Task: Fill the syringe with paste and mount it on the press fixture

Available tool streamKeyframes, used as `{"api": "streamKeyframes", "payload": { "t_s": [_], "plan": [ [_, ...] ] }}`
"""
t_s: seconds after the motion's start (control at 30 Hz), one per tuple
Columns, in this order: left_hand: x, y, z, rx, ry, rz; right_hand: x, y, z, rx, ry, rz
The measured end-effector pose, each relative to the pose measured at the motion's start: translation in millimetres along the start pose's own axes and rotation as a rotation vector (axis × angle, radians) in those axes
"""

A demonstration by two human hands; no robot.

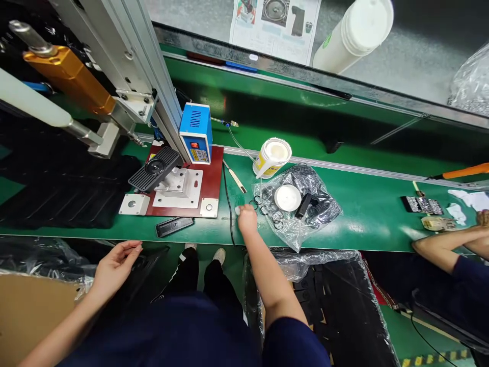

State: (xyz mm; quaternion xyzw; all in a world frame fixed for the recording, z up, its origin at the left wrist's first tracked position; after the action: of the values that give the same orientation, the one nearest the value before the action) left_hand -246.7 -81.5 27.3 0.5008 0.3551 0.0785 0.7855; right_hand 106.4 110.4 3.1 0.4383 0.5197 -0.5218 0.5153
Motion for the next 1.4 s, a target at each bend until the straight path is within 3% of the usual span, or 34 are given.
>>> {"api": "streamKeyframes", "payload": {
  "t_s": [0.1,0.17,0.37,0.6,0.8,0.87,1.03,1.1,1.27,1.33,1.4],
  "plan": [
    [-4.5,-3.7,2.5,0.064,-0.022,-0.027,-2.7,1.4,-42.1,0.107,0.025,0.064],
    [-5.6,-6.1,3.5,0.079,-0.024,-0.047,-2.0,-4.5,-56.0,0.143,0.021,0.091],
    [-1.6,-14.3,5.6,0.056,-0.039,-0.062,-2.1,-16.9,-40.5,0.02,-0.051,0.1],
    [-2.6,-10.3,9.5,0.088,-0.028,-0.089,-2.1,-26.6,-26.4,-0.11,-0.094,0.088],
    [10.2,2.1,16.2,0.184,-0.094,-0.166,-0.3,-46.0,-49.3,-0.191,-0.096,0.033],
    [14.9,5.7,17.0,0.21,-0.113,-0.175,0.5,-39.9,-39.8,-0.194,-0.099,0.017],
    [14.0,-0.8,17.5,0.208,-0.105,-0.196,-0.3,-6.0,33.7,-0.209,-0.14,-0.011],
    [12.1,-2.7,20.5,0.2,-0.087,-0.21,0.2,-1.9,40.8,-0.19,-0.125,-0.018],
    [18.2,11.3,31.4,0.267,-0.153,-0.22,11.9,-16.6,25.6,-0.112,-0.034,-0.076],
    [19.4,14.4,32.2,0.285,-0.155,-0.22,14.9,-8.2,44.5,-0.098,-0.031,-0.118],
    [17.9,12.1,30.9,0.278,-0.132,-0.228,13.1,15.0,72.6,-0.06,-0.031,-0.145]
  ]
}}
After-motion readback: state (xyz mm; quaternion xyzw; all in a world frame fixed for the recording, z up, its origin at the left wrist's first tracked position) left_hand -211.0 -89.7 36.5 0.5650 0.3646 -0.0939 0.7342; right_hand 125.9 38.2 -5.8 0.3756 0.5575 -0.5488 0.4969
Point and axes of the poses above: each hand's wrist, its own z-axis away from the middle knuckle, its own x-axis out of the palm, y = z × x, the point moved 3 cm from there along -z, towards the middle knuckle, and after that the axes turned 10 degrees about y, right-handed, at the moved point
